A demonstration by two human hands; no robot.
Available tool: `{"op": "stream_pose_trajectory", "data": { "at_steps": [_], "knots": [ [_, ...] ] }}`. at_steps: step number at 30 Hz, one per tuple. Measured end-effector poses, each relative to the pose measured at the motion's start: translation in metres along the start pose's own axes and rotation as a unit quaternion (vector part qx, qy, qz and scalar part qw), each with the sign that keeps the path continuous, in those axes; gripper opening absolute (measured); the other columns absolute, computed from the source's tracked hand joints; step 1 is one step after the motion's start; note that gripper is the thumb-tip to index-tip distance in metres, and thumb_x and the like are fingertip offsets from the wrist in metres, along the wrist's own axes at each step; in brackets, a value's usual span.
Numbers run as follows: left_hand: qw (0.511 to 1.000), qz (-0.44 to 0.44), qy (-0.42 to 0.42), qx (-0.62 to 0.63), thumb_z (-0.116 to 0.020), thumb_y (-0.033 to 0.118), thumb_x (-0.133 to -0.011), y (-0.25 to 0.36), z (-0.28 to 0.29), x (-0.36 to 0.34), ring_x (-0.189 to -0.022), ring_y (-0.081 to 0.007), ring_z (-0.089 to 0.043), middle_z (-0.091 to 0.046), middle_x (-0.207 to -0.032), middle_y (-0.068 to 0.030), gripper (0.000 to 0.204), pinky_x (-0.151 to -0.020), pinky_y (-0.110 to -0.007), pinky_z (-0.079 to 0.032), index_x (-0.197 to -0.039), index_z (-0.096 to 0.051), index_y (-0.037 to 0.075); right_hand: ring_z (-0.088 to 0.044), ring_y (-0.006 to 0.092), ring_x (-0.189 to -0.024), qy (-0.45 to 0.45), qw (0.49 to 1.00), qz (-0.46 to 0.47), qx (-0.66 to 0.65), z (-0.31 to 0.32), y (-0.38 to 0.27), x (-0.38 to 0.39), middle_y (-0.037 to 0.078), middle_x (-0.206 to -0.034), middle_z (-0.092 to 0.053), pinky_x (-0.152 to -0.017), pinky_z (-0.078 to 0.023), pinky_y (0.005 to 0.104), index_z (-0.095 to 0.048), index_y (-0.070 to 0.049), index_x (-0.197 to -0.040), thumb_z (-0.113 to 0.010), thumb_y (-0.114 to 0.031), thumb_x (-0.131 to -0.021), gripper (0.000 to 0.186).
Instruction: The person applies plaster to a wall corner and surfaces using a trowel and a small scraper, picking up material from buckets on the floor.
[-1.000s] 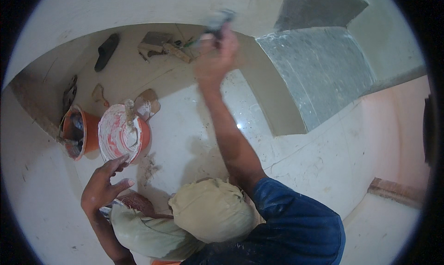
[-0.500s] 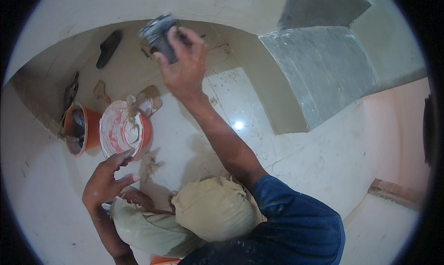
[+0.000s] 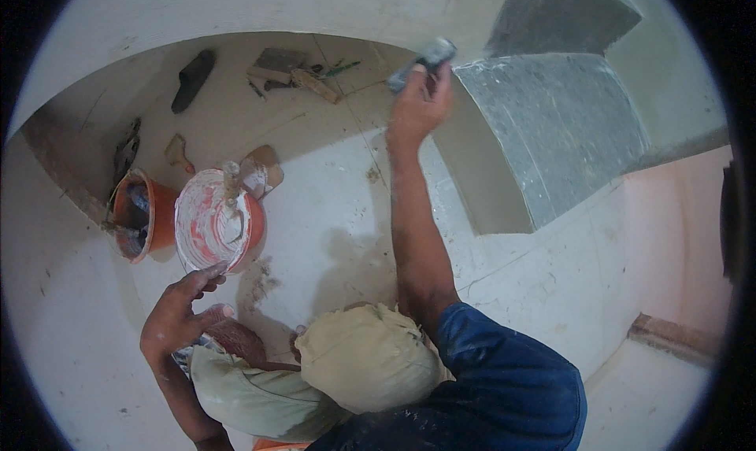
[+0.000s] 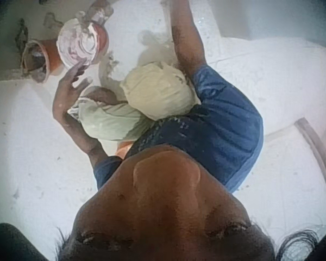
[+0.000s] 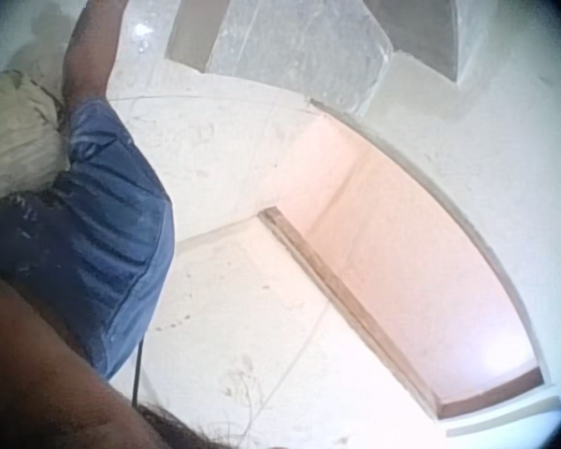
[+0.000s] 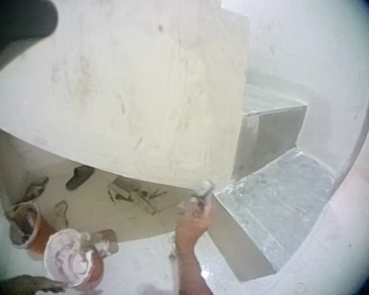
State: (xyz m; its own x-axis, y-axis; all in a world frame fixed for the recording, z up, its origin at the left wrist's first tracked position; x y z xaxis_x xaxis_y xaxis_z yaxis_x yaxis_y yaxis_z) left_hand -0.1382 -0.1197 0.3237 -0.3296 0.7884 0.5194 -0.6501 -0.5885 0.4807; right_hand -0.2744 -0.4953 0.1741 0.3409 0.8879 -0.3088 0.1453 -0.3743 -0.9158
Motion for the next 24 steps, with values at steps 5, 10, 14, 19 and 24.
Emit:
{"op": "stream_pose_trajectory", "data": {
  "at_steps": [5,10,14,19,24],
  "knots": [
    [1.000,-0.020,0.002,-0.012,-0.080,0.021,-0.077,0.006,-0.002,-0.012,-0.106,-0.0280,-0.063,-0.064,-0.121,-0.0143,0.074,-0.091,-0.041,-0.050,-0.143,-0.047,0.014,-0.044,0.0370,-0.121,-0.170,0.948,0.267,0.030,-0.055,-0.086,0.075,0.022,-0.132,-0.043,-0.102,-0.037,0.0484,-0.049,-0.001,-0.138,-0.065,-0.022,-0.087,0.058],
    [1.000,-0.003,0.008,-0.002,-0.080,0.020,-0.077,0.009,0.002,-0.006,-0.108,-0.0280,-0.062,-0.064,-0.122,-0.0148,0.074,-0.092,-0.041,-0.050,-0.143,-0.046,0.014,-0.044,0.0376,-0.121,-0.205,0.943,0.261,-0.040,-0.047,-0.095,0.092,0.022,-0.133,-0.045,-0.103,-0.037,0.0484,-0.047,0.000,-0.139,-0.064,-0.019,-0.087,0.058],
    [1.000,0.024,0.014,0.002,-0.079,0.018,-0.078,0.000,0.004,0.008,-0.108,-0.0281,-0.062,-0.064,-0.122,-0.0147,0.073,-0.093,-0.041,-0.049,-0.143,-0.046,0.013,-0.051,0.0283,-0.114,-0.068,0.997,0.014,-0.044,-0.003,-0.024,0.030,0.019,-0.128,-0.050,-0.098,-0.043,0.0396,-0.041,0.003,-0.143,-0.058,-0.017,-0.095,0.055],
    [0.999,0.040,0.000,0.008,-0.078,0.017,-0.078,-0.008,0.002,0.004,-0.110,-0.0282,-0.061,-0.064,-0.122,-0.0152,0.072,-0.094,-0.041,-0.049,-0.142,-0.047,0.011,-0.057,0.0194,-0.105,0.014,0.998,-0.054,-0.020,0.018,0.001,-0.008,0.015,-0.122,-0.056,-0.091,-0.046,0.0339,-0.041,0.006,-0.141,-0.054,-0.021,-0.098,0.052],
    [1.000,0.006,-0.017,0.010,-0.079,0.020,-0.078,0.006,-0.002,-0.006,-0.108,-0.0275,-0.062,-0.065,-0.119,-0.0146,0.072,-0.090,-0.040,-0.049,-0.142,-0.046,0.009,-0.054,0.0242,-0.111,0.001,0.996,-0.046,0.078,0.024,0.015,-0.042,0.018,-0.120,-0.054,-0.092,-0.044,0.0359,-0.045,0.007,-0.138,-0.054,-0.022,-0.097,0.051]
  ]
}}
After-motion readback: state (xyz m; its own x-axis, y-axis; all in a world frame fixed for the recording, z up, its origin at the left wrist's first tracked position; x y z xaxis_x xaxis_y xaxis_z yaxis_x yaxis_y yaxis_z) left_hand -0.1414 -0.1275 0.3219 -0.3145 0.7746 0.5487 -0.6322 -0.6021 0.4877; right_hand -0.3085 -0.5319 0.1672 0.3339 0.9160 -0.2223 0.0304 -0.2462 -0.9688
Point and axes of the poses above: each hand's wrist, its own x-axis away from the middle knuckle, its own z-axis out of the back of the hand, y = z × x, the point moved 2 cm from there along -x, towards the middle knuckle
